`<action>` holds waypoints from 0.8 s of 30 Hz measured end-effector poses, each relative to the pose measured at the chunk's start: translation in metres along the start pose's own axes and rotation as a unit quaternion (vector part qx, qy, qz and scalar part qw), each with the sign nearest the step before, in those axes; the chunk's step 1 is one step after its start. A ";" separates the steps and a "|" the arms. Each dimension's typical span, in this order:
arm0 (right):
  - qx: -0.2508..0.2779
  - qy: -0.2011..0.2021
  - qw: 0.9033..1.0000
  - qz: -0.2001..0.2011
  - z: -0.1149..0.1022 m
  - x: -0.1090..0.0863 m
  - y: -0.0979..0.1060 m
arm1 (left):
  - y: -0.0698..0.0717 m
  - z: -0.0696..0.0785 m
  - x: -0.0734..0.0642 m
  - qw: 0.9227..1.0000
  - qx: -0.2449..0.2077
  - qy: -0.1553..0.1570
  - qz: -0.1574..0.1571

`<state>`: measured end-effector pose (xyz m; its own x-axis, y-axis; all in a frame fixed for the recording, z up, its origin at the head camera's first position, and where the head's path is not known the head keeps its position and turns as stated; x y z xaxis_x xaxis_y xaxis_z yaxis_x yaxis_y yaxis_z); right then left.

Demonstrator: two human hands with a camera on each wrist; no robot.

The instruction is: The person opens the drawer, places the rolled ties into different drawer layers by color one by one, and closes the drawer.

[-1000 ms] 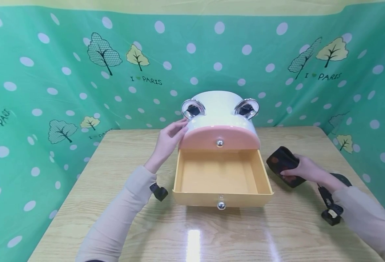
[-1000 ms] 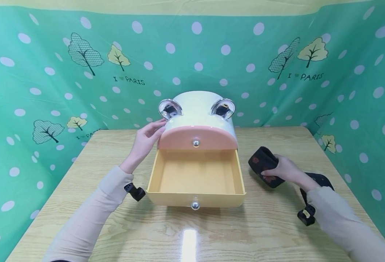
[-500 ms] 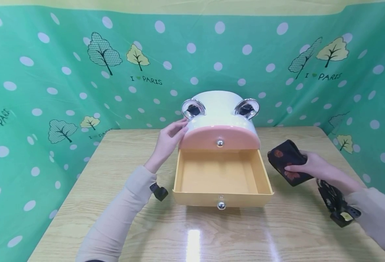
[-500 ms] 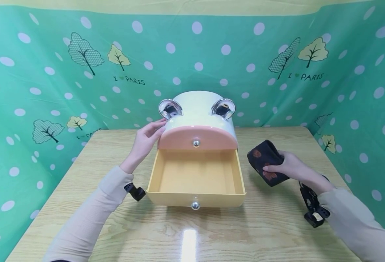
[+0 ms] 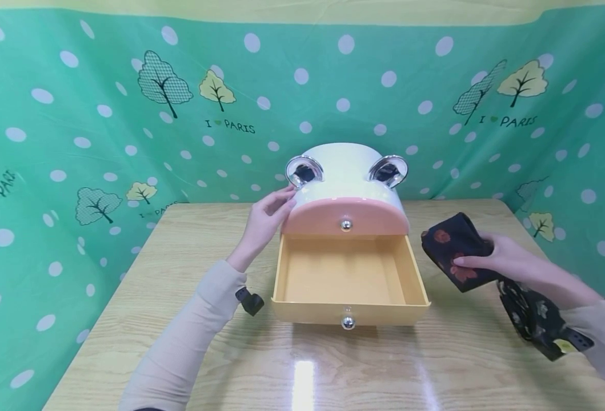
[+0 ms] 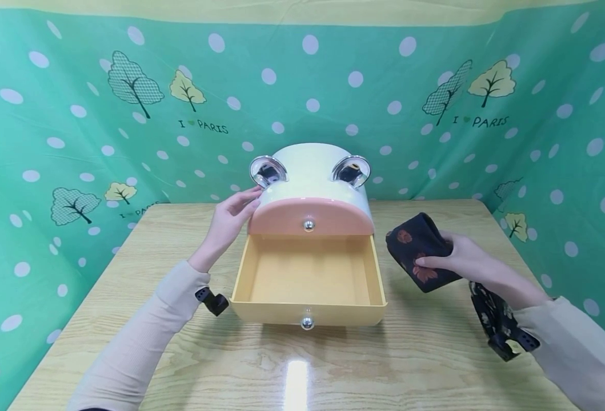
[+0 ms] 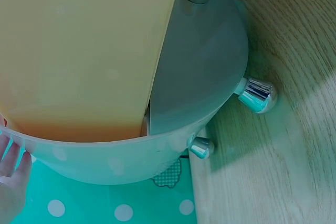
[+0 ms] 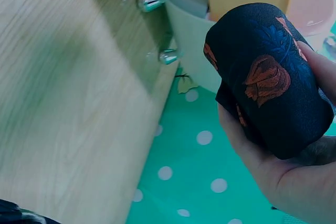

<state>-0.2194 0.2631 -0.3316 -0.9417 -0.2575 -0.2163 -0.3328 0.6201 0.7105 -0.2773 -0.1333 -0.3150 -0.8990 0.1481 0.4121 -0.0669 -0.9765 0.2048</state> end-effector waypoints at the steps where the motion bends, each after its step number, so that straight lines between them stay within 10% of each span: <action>1: 0.000 0.002 1.000 0.002 -0.002 -0.001 0.001 | 0.000 0.000 0.000 1.000 0.001 -0.001 0.000; 24: 0.022 0.007 1.000 -0.004 -0.044 -0.012 0.012 | 0.000 0.000 0.000 1.000 -0.002 -0.005 0.002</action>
<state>-0.2097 0.2412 -0.2906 -0.9385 -0.2730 -0.2115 -0.3420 0.6500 0.6786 -0.2775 -0.1337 -0.3150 -0.8953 0.1450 0.4212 -0.0644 -0.9777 0.1997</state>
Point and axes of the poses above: each hand's wrist, its own x-axis towards the middle knuckle, its own y-axis out of the back of the hand, z = x × y, the point moved 5 cm from there along x, towards the middle knuckle, and after that the axes turned 3 degrees about -z, right-handed, at the moved point
